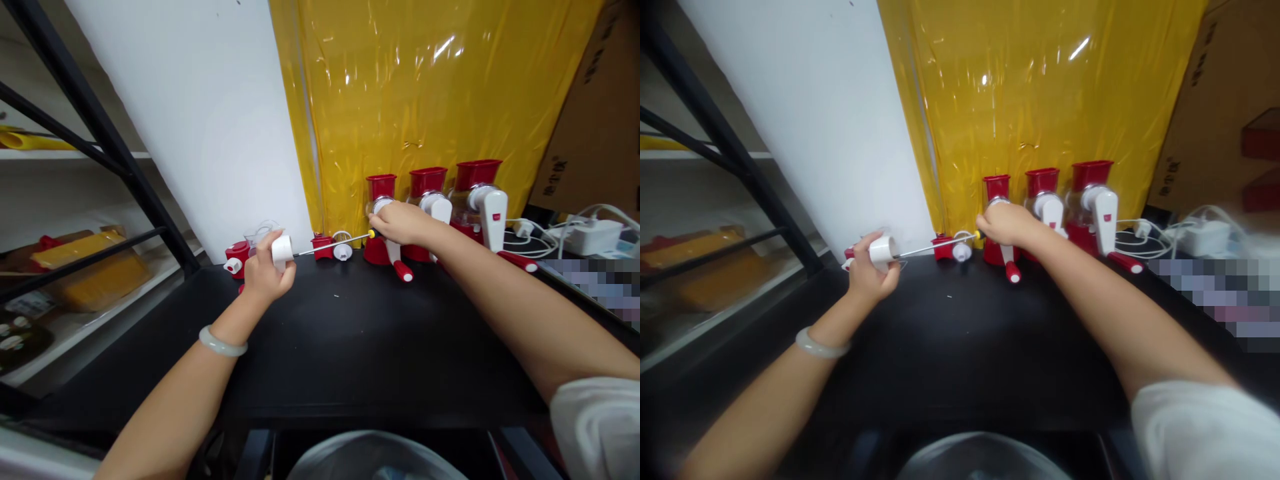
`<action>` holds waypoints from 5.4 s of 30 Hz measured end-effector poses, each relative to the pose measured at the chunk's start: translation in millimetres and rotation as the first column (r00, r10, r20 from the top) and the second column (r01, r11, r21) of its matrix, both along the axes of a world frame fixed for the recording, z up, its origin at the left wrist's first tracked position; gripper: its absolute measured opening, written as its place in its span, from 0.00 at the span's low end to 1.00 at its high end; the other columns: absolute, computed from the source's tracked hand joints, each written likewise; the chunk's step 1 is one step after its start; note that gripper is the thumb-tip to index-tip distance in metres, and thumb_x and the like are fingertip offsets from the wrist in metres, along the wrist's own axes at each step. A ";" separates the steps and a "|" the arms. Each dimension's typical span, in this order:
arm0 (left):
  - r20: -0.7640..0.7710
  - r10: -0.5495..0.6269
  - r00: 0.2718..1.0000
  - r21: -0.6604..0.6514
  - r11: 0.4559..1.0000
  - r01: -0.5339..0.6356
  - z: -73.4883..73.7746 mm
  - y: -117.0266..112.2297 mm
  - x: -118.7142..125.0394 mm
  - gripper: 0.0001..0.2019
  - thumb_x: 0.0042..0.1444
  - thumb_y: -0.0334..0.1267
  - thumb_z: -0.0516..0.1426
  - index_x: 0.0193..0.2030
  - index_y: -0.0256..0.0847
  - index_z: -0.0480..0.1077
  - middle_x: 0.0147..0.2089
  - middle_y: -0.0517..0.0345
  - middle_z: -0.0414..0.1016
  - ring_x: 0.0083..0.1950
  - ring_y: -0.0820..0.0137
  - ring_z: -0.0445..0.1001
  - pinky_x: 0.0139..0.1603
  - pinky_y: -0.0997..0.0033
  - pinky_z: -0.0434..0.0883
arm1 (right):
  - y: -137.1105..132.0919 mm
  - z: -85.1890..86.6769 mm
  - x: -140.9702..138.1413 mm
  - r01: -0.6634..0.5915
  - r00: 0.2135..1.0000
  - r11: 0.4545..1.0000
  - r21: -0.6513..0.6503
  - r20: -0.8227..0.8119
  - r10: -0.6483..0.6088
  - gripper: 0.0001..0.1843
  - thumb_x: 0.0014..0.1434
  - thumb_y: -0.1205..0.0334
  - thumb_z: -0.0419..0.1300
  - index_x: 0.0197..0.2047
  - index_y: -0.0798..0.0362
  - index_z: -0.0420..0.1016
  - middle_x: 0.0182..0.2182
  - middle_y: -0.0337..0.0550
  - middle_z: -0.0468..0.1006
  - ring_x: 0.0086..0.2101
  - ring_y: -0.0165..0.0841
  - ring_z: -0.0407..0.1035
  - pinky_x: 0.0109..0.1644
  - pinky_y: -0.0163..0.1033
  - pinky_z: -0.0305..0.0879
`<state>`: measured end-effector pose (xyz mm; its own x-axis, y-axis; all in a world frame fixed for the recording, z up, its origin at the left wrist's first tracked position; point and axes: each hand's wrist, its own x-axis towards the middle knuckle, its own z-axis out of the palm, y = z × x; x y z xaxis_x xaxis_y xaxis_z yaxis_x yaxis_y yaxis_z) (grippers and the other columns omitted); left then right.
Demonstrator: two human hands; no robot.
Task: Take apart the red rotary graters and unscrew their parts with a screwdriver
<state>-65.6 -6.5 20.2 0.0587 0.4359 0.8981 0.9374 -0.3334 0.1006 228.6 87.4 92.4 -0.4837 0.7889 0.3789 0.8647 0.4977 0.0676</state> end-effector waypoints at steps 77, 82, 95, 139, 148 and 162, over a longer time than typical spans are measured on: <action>0.841 0.120 0.528 -0.540 0.269 0.798 6.5 9.0 15.8 0.20 0.44 0.34 0.57 0.46 0.40 0.60 0.22 0.63 0.69 0.17 0.74 0.66 0.15 0.78 0.66 | -25.5 6.1 -3.2 -0.181 0.927 0.754 0.632 -0.145 0.345 0.09 0.61 0.61 0.51 0.40 0.50 0.72 0.43 0.51 0.69 0.49 0.52 0.59 0.49 0.61 0.53; 0.807 0.127 0.577 -0.559 0.481 0.675 2.1 15.2 18.8 0.19 0.42 0.32 0.56 0.44 0.41 0.60 0.22 0.66 0.67 0.16 0.73 0.67 0.16 0.74 0.69 | -22.6 7.2 -2.5 -0.290 0.895 0.767 0.573 -0.122 0.429 0.10 0.58 0.68 0.53 0.42 0.50 0.72 0.48 0.52 0.67 0.52 0.53 0.56 0.49 0.60 0.56; 0.885 0.017 0.466 -0.360 0.661 0.659 7.5 16.0 18.2 0.25 0.42 0.34 0.57 0.50 0.41 0.57 0.22 0.70 0.66 0.16 0.75 0.67 0.17 0.74 0.69 | -13.4 19.2 0.7 -0.284 0.556 0.864 0.417 -0.662 0.502 0.08 0.54 0.66 0.61 0.39 0.51 0.72 0.40 0.46 0.72 0.43 0.38 0.69 0.46 0.49 0.67; 0.847 0.005 0.531 -0.364 0.734 0.573 -12.2 36.2 5.1 0.24 0.41 0.30 0.54 0.48 0.41 0.56 0.22 0.70 0.66 0.17 0.71 0.68 0.14 0.68 0.71 | 12.5 7.8 17.8 -0.529 0.454 0.843 -0.096 -0.871 0.186 0.15 0.51 0.62 0.67 0.43 0.48 0.70 0.33 0.40 0.71 0.27 0.29 0.66 0.27 0.36 0.66; 0.797 0.009 0.604 -0.438 0.698 0.567 -11.1 30.0 10.8 0.25 0.43 0.31 0.54 0.51 0.41 0.58 0.25 0.68 0.66 0.19 0.71 0.70 0.17 0.68 0.73 | 25.1 2.9 17.3 -0.712 0.160 0.701 0.042 -0.962 0.221 0.23 0.44 0.61 0.69 0.44 0.47 0.69 0.31 0.34 0.68 0.29 0.27 0.66 0.30 0.34 0.65; 0.820 0.007 0.572 -0.421 0.684 0.596 -15.0 25.9 23.4 0.27 0.43 0.31 0.54 0.53 0.42 0.57 0.24 0.69 0.66 0.17 0.71 0.69 0.17 0.69 0.72 | 19.5 11.0 16.3 -0.471 0.371 0.877 0.092 -0.882 0.291 0.15 0.60 0.47 0.57 0.37 0.50 0.64 0.32 0.39 0.69 0.30 0.29 0.65 0.28 0.34 0.63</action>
